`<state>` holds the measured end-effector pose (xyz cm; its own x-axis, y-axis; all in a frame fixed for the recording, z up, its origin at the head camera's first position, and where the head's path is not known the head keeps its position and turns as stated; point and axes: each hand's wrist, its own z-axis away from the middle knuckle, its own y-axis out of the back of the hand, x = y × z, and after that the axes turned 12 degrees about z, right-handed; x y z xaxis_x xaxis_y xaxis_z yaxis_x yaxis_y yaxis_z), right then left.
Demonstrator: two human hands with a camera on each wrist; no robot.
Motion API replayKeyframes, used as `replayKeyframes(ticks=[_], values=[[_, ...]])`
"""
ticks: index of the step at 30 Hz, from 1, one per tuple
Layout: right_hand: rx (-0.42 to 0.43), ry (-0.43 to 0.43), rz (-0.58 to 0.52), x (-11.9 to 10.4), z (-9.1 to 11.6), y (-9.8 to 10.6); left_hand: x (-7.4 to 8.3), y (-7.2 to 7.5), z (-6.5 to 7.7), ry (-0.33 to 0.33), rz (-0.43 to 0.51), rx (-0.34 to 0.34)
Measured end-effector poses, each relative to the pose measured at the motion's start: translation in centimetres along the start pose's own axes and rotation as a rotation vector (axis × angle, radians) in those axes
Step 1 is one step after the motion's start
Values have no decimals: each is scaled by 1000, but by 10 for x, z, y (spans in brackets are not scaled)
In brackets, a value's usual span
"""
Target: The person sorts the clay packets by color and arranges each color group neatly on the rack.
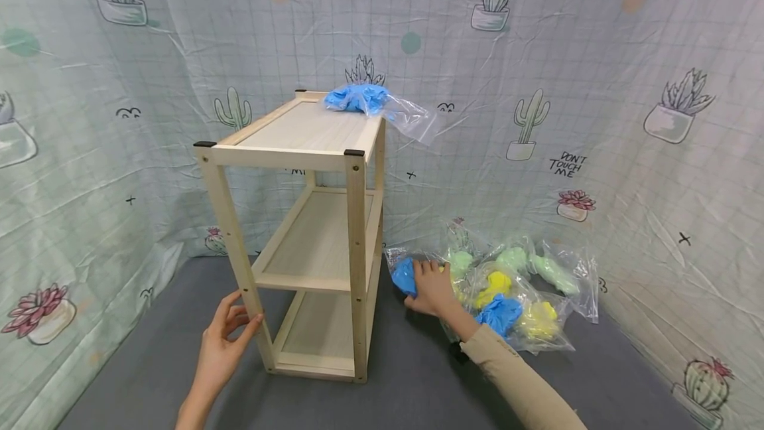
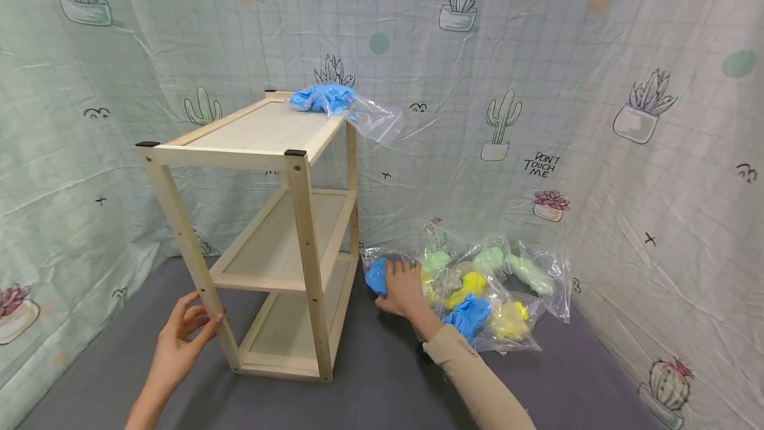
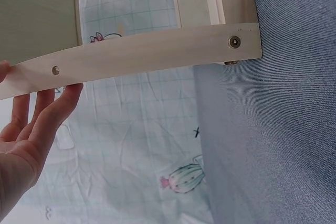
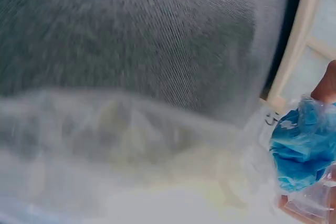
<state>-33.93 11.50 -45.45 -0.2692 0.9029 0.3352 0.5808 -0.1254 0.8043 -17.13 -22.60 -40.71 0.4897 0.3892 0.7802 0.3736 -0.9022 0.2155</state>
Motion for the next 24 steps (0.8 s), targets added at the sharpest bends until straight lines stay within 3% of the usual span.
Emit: replayKeyframes(ticks=[12, 24], values=[[253, 11, -92, 25, 6, 38, -1, 0, -1, -3, -4, -6], [330, 93, -80, 57, 18, 76, -2, -1, -2, -23, 15, 2]])
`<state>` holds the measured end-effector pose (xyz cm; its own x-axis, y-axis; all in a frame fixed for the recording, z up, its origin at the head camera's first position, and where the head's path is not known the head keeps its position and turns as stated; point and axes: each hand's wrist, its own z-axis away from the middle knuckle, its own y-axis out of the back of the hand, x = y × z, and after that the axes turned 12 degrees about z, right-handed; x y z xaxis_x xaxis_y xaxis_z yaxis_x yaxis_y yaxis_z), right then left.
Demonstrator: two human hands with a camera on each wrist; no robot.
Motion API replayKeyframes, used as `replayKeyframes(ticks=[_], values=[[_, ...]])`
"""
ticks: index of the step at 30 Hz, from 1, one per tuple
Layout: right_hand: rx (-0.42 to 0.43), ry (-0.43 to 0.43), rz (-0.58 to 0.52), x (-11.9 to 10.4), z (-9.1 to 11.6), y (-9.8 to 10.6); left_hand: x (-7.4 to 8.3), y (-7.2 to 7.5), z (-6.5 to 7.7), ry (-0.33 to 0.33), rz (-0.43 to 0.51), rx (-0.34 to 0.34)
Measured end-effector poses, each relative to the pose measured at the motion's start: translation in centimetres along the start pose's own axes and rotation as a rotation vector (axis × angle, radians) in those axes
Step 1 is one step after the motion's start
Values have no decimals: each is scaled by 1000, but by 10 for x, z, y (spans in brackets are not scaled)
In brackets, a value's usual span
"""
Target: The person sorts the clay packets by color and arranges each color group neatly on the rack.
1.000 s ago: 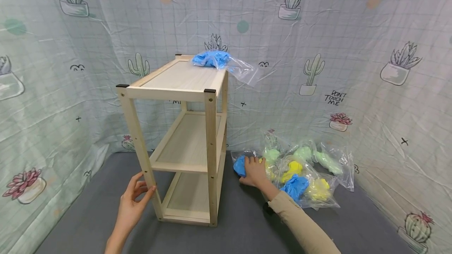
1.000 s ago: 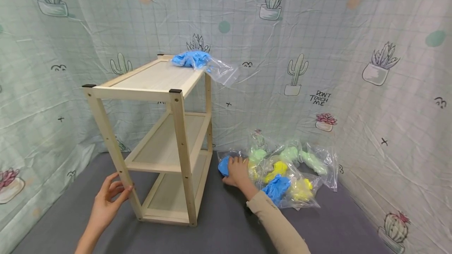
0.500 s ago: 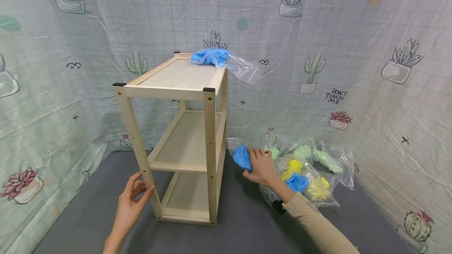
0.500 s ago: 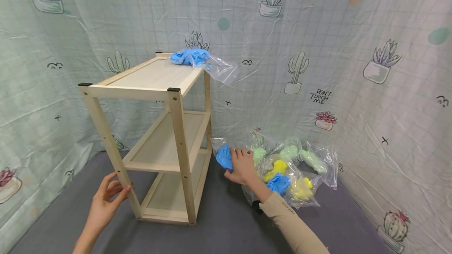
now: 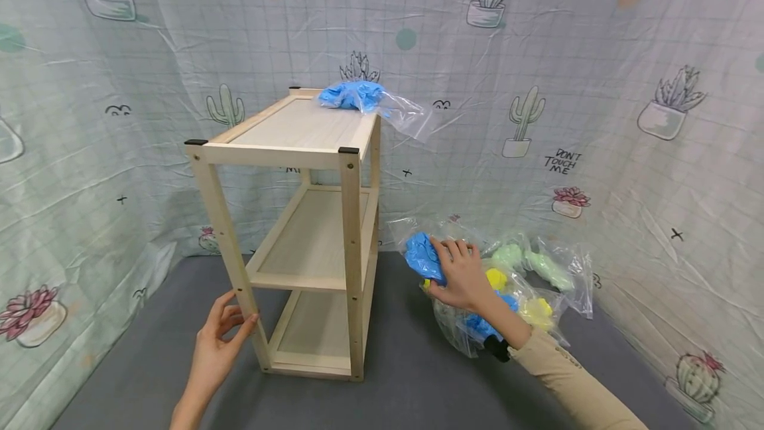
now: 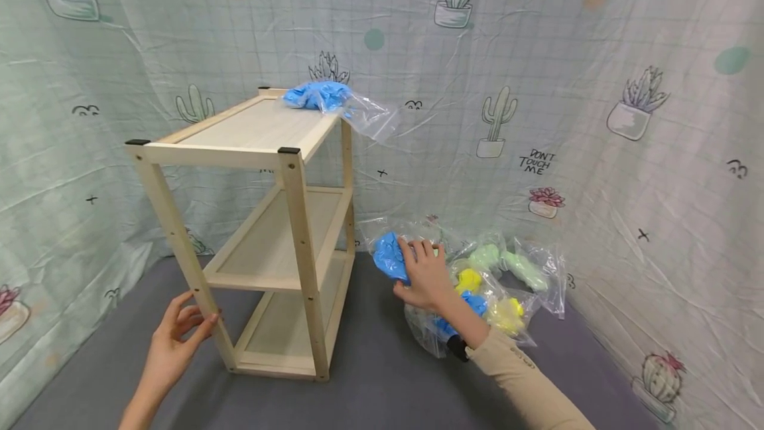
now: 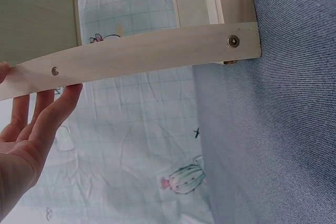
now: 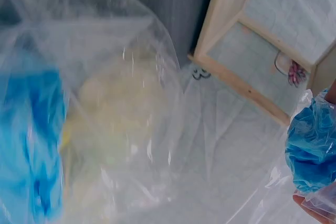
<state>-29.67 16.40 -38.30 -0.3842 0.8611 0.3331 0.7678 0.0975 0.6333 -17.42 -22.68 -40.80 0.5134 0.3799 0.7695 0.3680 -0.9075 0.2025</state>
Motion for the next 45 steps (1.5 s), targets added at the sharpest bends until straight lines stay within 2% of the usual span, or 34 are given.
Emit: replayKeyframes(ticks=[8, 14, 22, 31, 34, 45], values=[[101, 50, 50, 27, 1, 22, 0, 0, 0, -11, -16, -4], [173, 70, 13, 46, -8, 40, -1, 1, 0, -17, -24, -10], [181, 57, 9, 69, -24, 73, -1, -1, -1, -11, -21, -18], [277, 59, 67, 92, -36, 95, 0, -4, 0, -3, -13, -11], [285, 58, 80, 98, -39, 104, 0, -4, 0, -2, -17, -10], [328, 49, 43, 117, -60, 140, -1, -2, 1, 12, -27, -5]])
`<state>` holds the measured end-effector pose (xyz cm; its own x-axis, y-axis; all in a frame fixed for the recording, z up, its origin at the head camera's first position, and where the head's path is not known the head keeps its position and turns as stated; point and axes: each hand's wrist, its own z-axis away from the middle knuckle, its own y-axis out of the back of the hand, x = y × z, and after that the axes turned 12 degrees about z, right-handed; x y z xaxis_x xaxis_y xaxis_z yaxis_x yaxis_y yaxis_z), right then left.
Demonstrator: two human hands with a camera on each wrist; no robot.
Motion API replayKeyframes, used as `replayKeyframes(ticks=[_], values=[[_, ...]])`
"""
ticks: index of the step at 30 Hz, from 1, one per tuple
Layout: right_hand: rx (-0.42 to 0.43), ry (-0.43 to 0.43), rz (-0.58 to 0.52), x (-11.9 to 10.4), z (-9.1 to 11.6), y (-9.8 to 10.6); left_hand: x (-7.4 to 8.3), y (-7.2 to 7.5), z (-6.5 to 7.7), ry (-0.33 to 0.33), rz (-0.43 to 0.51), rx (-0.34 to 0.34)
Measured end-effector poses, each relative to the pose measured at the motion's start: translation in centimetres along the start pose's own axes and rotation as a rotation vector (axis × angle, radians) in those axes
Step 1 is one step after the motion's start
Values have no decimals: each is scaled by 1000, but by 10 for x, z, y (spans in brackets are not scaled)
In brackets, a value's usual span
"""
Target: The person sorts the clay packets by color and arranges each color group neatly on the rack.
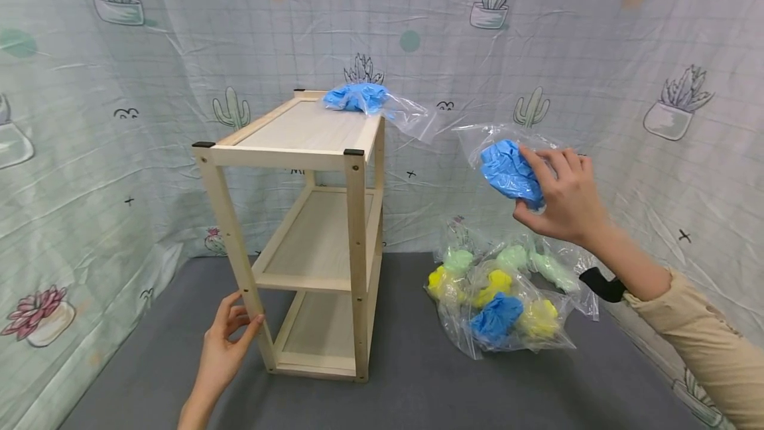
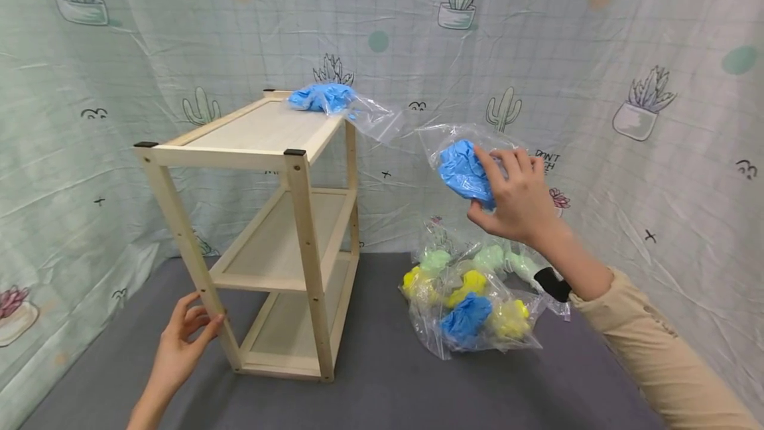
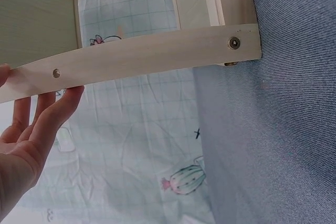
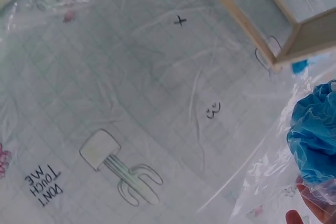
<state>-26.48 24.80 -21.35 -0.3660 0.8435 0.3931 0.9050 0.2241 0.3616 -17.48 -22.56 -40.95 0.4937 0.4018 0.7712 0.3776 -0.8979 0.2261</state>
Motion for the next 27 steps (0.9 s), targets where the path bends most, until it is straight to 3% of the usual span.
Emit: replayKeyframes(ticks=[12, 27], values=[[-55, 21, -49, 11, -45, 14, 3, 0, 0, 7, -11, 0], [-102, 81, -287, -27, -113, -14, 1, 0, 1, 8, -9, -2]])
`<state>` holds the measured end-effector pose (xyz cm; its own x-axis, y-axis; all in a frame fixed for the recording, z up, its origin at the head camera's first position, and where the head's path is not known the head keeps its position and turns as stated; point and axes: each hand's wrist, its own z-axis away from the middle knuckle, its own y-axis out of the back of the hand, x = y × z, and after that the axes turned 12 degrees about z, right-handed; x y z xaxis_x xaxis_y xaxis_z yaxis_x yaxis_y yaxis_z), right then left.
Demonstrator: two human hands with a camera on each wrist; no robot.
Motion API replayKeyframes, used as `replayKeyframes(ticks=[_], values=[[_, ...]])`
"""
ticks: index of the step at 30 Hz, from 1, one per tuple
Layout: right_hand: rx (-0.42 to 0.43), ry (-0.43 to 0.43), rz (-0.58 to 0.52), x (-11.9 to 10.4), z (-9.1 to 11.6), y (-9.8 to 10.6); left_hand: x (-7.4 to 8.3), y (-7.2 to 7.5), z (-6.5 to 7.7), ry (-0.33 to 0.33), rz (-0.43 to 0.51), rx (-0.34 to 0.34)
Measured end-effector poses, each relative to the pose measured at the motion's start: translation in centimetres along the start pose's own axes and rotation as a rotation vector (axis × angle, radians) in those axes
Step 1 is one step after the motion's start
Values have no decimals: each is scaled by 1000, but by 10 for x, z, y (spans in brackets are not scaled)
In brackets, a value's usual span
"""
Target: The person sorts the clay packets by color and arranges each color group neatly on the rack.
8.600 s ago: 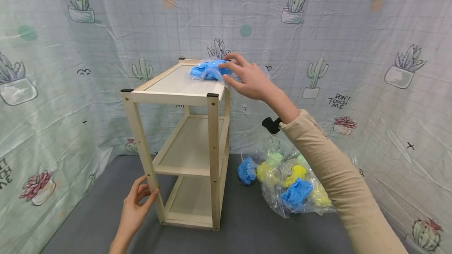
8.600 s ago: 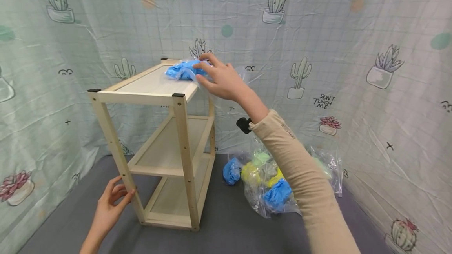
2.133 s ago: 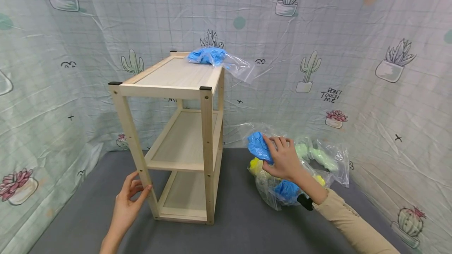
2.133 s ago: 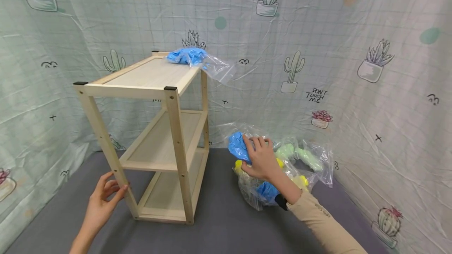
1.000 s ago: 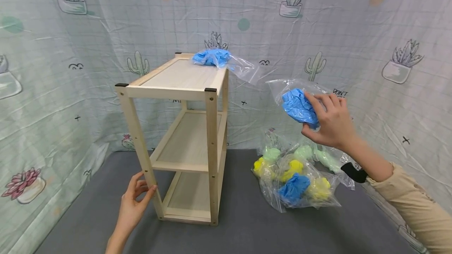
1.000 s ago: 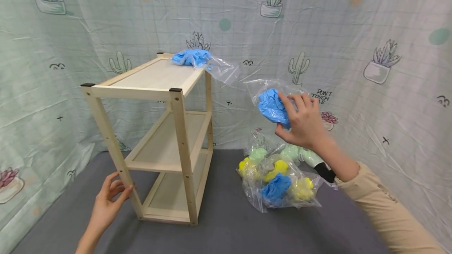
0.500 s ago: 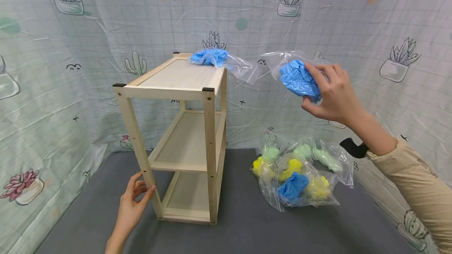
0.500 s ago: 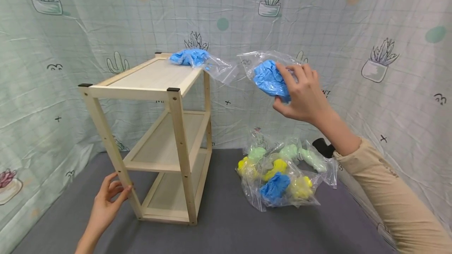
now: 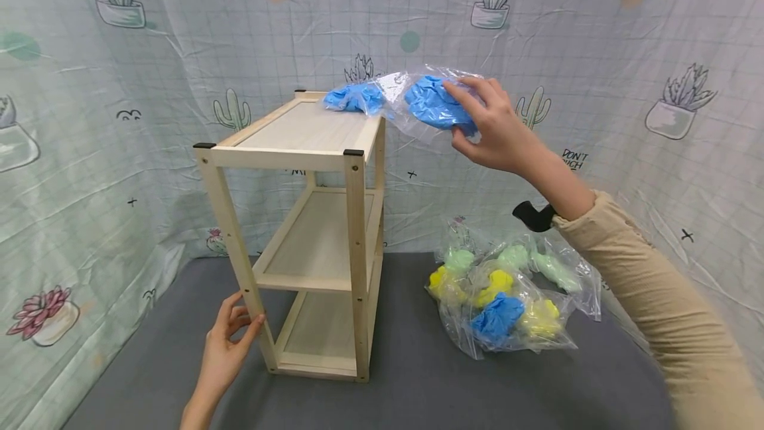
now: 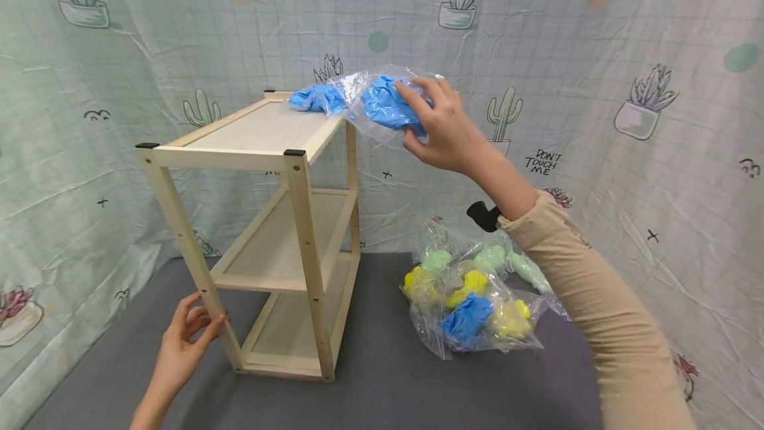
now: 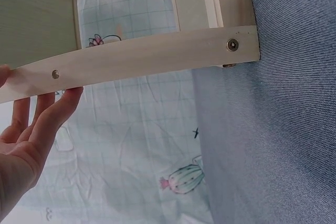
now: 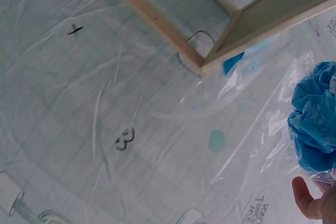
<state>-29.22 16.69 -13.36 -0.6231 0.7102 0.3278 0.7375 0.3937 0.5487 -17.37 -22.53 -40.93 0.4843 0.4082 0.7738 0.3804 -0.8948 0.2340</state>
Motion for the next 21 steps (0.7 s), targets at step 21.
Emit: replayKeyframes(ticks=[21], values=[[-196, -13, 27, -32, -62, -55, 1, 1, 0, -18, 16, -5]])
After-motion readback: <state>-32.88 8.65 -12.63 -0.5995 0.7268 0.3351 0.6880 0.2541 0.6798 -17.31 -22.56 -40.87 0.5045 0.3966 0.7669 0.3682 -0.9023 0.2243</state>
